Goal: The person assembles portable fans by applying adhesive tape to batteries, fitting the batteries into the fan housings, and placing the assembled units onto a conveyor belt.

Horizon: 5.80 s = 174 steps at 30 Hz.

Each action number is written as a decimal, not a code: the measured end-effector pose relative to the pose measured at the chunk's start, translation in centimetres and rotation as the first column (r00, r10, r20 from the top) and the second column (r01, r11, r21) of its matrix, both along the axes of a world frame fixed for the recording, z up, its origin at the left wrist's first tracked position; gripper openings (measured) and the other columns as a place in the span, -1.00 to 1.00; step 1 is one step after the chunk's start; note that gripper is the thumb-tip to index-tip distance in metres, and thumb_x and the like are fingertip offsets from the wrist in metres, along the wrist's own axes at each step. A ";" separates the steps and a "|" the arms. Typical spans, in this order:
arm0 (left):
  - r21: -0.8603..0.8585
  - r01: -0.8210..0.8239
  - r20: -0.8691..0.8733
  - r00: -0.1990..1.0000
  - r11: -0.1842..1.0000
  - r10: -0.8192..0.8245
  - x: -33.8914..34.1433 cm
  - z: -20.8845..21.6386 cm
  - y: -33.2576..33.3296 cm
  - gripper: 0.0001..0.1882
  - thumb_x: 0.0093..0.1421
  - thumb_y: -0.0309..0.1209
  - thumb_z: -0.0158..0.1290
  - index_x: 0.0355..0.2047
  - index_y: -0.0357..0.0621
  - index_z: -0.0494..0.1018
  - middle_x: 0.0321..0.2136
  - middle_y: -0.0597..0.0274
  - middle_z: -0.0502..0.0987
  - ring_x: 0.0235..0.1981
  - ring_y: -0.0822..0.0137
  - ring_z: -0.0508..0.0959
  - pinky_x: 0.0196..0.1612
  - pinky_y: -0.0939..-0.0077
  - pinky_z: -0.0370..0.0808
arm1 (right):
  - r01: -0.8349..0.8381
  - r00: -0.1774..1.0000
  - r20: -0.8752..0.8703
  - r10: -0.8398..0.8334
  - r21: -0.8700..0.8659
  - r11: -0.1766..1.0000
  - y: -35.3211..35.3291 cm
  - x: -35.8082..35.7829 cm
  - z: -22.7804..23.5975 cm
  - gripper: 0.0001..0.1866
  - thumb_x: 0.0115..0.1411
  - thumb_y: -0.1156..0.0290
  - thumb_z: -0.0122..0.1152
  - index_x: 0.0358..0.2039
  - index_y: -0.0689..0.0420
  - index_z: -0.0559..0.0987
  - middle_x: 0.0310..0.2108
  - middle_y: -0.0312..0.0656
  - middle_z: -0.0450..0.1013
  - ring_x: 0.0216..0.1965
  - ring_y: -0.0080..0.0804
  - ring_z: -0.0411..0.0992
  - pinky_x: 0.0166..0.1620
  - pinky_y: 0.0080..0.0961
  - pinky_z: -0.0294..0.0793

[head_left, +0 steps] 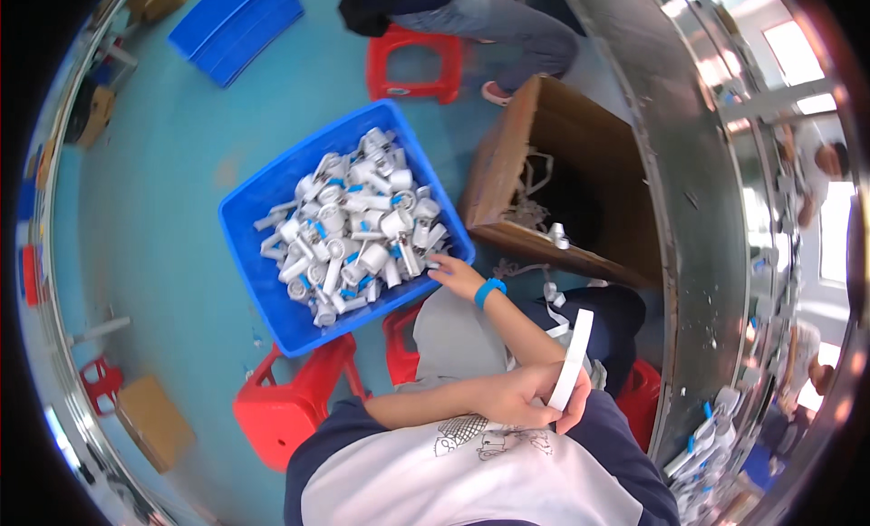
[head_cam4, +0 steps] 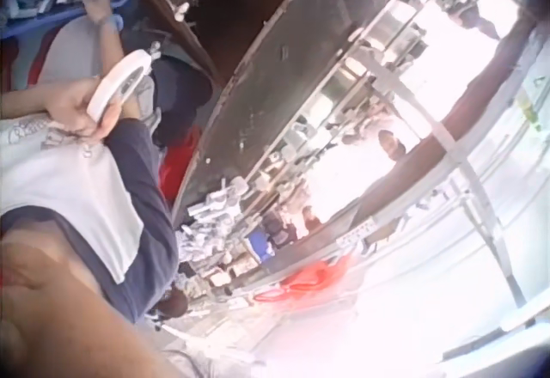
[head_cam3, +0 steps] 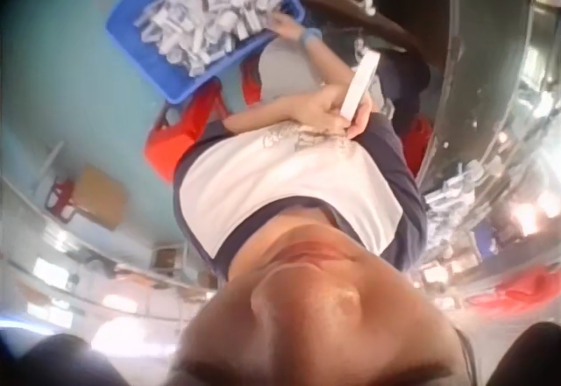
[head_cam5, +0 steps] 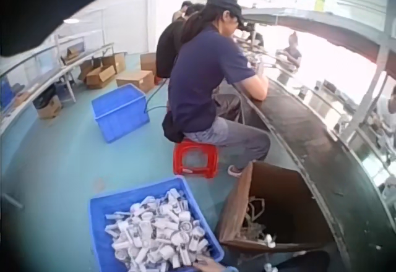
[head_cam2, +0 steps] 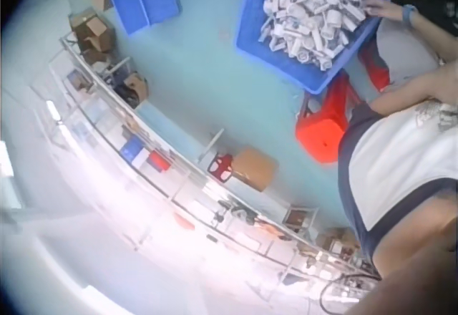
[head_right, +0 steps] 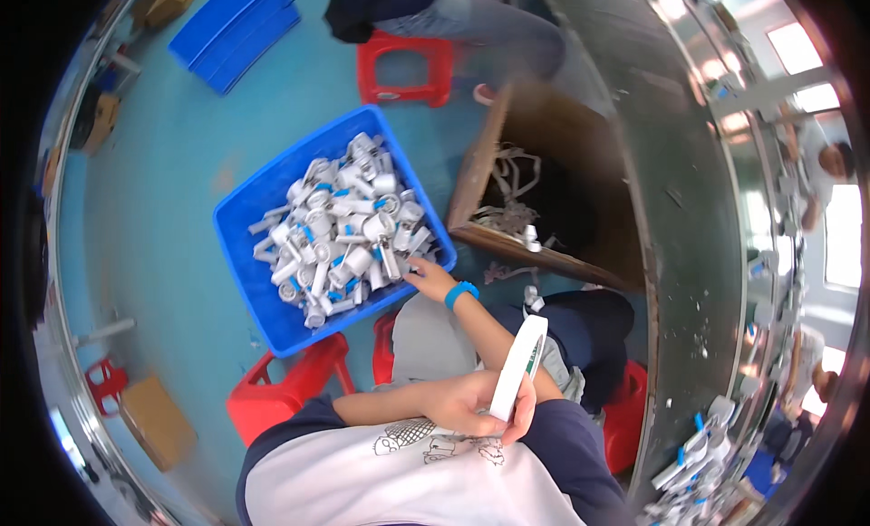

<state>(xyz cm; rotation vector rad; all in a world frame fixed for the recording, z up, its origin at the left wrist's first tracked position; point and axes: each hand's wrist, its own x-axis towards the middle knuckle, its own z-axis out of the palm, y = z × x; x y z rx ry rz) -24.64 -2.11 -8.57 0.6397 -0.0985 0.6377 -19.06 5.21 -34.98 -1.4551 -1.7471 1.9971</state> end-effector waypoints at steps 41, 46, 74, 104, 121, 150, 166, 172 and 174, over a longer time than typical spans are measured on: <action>0.027 0.587 -0.221 0.793 0.809 -0.568 24.3 5.6 3.2 -0.73 -0.05 -0.53 -0.14 -0.30 -0.10 0.10 -0.46 0.04 0.38 -0.34 0.18 0.37 -0.20 0.25 0.29 | 0.211 -0.323 0.585 -0.744 0.811 0.546 -16.6 73.2 30.2 -0.23 0.12 0.45 -0.06 0.32 -0.14 -0.10 0.09 0.21 0.24 -0.09 0.25 0.40 0.00 0.00 0.38; 0.129 0.507 -0.153 0.859 0.852 -0.488 18.5 4.6 1.6 -0.77 0.02 -0.57 -0.17 -0.31 -0.10 0.09 -0.43 0.06 0.38 -0.30 0.21 0.38 -0.15 0.26 0.32 | 0.297 -0.165 0.578 -0.799 0.802 0.518 -13.9 71.2 32.5 -0.53 0.13 0.42 0.02 0.08 0.11 0.24 -0.13 0.23 0.42 -0.07 0.13 0.40 -0.05 -0.08 0.39; -0.113 0.122 0.431 0.900 0.986 -0.062 -4.5 0.4 -1.4 -0.74 0.08 -0.43 0.01 -0.35 -0.13 0.11 -0.55 0.06 0.41 -0.42 0.18 0.44 -0.29 0.36 0.38 | -0.037 0.966 -0.238 0.098 0.248 0.968 3.3 -6.0 10.6 -0.48 0.25 0.23 0.02 0.13 0.29 0.29 -0.06 0.10 0.43 -0.02 -0.16 0.42 0.07 -0.37 0.34; 0.149 0.945 -0.264 0.320 0.290 -0.910 27.9 10.6 -2.4 -0.74 0.26 -0.41 -0.09 -0.13 -0.36 0.38 -0.34 0.12 0.58 -0.21 0.41 0.50 -0.08 0.54 0.38 | 0.743 0.156 -0.631 -0.760 0.582 -0.331 -21.5 31.1 38.9 -0.73 0.29 0.54 -0.30 -0.10 0.33 0.37 -0.79 -0.29 0.27 -0.75 -0.69 0.14 -0.64 -0.70 0.12; 0.110 0.721 -0.380 0.667 0.684 -0.642 26.8 5.3 1.8 -0.80 0.03 -0.73 -0.14 -0.38 -0.17 0.20 -0.41 -0.16 0.53 -0.30 0.11 0.57 -0.17 0.24 0.47 | 0.220 -0.791 0.569 -0.223 0.606 0.764 -22.2 75.3 36.0 -0.45 0.03 0.19 0.15 0.00 0.24 0.44 -0.07 -0.07 0.46 -0.04 -0.24 0.39 -0.04 -0.04 0.26; 0.098 0.259 -0.488 0.854 0.961 -0.180 22.6 5.8 3.0 -0.85 0.05 -0.67 -0.15 -0.39 -0.19 0.16 -0.61 0.01 0.44 -0.57 0.22 0.49 -0.42 0.35 0.48 | -0.041 -0.054 0.267 -0.962 0.962 0.269 -20.8 37.5 33.4 -0.57 0.01 0.57 0.15 -0.04 0.22 0.40 -0.24 -0.07 0.37 -0.16 -0.12 0.37 -0.07 -0.35 0.36; 0.306 0.543 -0.736 0.656 0.782 -0.167 28.5 7.0 -0.3 -0.48 0.05 -0.64 -0.02 0.09 -0.25 0.33 0.09 0.08 0.33 -0.06 0.41 0.42 -0.09 0.56 0.40 | 0.625 -0.020 -0.262 -0.965 0.750 -0.216 -21.9 30.1 31.3 -0.74 -0.10 0.70 0.32 -0.34 0.25 0.53 -0.26 -0.12 0.49 -0.26 -0.43 0.46 -0.26 -0.60 0.46; 0.347 0.562 -0.781 0.616 0.751 -0.099 28.4 7.2 -0.7 -0.45 0.03 -0.68 -0.04 0.10 -0.21 0.35 -0.10 0.14 0.36 -0.14 0.43 0.43 -0.10 0.55 0.40 | 0.882 -0.465 -0.473 -0.749 -0.178 -0.436 -22.7 30.7 31.4 -0.77 0.05 0.69 0.18 -0.26 0.24 0.45 -0.31 -0.14 0.45 -0.26 -0.49 0.42 -0.17 -0.59 0.41; 0.344 0.524 -0.770 0.633 0.779 -0.086 28.5 7.1 -0.8 -0.46 0.02 -0.70 -0.05 0.08 -0.23 0.36 -0.13 0.17 0.35 -0.14 0.43 0.43 -0.08 0.55 0.39 | 0.869 -0.495 -0.424 -0.758 -0.254 -0.425 -23.0 31.2 32.0 -0.75 0.14 0.58 0.12 -0.15 0.17 0.37 -0.34 -0.20 0.38 -0.22 -0.47 0.36 -0.14 -0.58 0.37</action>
